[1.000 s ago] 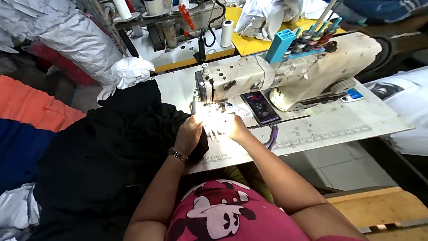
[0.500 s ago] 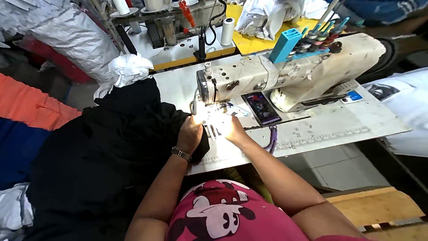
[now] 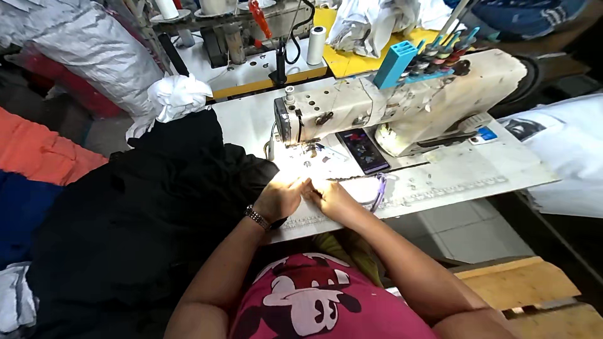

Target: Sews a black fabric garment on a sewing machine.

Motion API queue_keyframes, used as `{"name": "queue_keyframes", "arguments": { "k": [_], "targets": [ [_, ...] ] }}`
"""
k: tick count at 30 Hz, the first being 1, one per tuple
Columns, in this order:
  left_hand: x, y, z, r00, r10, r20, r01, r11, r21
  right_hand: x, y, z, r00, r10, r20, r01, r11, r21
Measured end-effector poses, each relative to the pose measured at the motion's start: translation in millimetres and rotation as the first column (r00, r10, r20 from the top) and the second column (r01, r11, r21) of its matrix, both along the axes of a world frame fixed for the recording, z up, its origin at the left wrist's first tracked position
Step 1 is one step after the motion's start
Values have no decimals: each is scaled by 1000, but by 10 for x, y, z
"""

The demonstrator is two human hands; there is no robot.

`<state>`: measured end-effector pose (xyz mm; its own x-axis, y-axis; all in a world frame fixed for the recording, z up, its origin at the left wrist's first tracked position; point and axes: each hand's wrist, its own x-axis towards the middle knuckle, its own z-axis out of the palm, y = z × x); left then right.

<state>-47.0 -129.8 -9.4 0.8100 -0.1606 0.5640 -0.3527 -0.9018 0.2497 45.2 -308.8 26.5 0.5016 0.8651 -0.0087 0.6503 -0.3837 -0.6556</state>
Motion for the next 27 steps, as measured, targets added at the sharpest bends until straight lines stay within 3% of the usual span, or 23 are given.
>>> {"name": "queue_keyframes", "arguments": {
  "k": [3, 7, 12, 17, 27],
  "targets": [
    [76, -14, 26, 986, -124, -111, 125, 992, -5, 67, -141, -36, 999, 9, 47, -8, 1000, -26],
    [121, 26, 111, 945, -120, -304, 118, 993, -23, 137, -124, -38, 990, -65, 125, 74, 995, -67],
    [148, 284, -61, 967, -1, -254, -50, 980, -194, 237, -128, -95, 966, -244, 87, 255, 954, -160],
    [159, 286, -80, 958, 147, -247, -223, 923, -314, 347, -195, -174, 948, -286, 140, 304, 944, -127],
    [191, 280, -112, 947, 187, -262, -269, 907, -323, 500, -401, -116, 902, -335, 270, 357, 933, -35]
  ]
}}
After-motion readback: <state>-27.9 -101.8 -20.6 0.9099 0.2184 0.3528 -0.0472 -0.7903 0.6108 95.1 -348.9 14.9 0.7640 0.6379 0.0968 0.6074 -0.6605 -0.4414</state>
